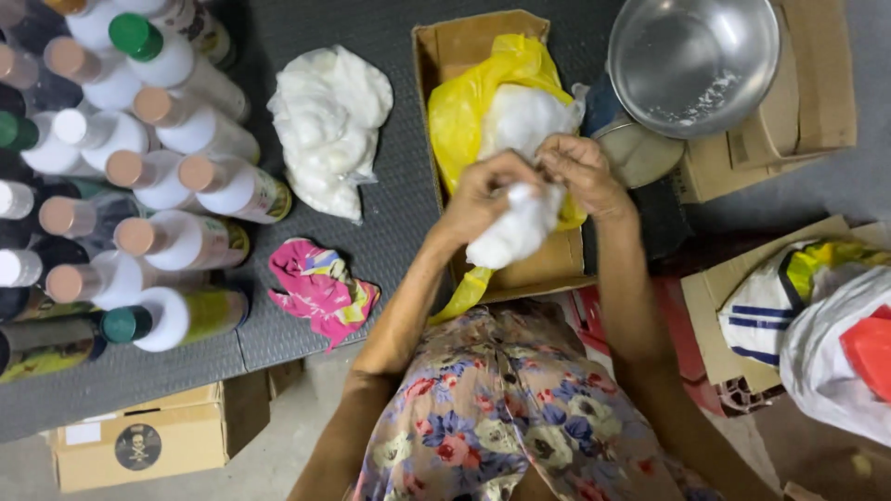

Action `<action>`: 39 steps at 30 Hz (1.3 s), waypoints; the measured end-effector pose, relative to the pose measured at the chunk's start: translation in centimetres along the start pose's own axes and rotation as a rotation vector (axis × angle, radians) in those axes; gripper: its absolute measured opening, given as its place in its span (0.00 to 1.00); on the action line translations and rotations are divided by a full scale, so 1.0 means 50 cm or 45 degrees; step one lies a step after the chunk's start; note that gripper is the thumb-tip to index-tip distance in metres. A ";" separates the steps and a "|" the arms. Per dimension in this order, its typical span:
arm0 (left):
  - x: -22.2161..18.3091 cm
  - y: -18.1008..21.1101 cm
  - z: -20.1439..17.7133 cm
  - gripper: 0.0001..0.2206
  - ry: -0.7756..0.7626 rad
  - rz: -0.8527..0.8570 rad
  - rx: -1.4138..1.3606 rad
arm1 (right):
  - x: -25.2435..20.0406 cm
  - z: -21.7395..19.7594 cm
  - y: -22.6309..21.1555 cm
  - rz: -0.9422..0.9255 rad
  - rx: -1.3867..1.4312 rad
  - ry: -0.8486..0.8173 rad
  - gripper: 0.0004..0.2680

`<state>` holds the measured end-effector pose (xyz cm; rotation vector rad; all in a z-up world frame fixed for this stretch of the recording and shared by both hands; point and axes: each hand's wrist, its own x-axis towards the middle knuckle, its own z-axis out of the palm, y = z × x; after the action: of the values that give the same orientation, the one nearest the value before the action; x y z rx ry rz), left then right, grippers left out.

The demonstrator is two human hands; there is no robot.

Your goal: Measure white powder from a large sack into smaller plastic bags using a scoop and a weighing scale.

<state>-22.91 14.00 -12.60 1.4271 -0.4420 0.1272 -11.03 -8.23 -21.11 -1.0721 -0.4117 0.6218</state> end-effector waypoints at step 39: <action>-0.054 -0.320 0.039 0.09 0.911 -0.576 -0.282 | 0.000 0.124 0.161 -0.383 -1.325 0.626 0.05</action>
<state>-20.30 10.17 -28.27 1.1375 0.4424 0.2029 -16.90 -1.31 -25.70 -2.0382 -0.4529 -0.1992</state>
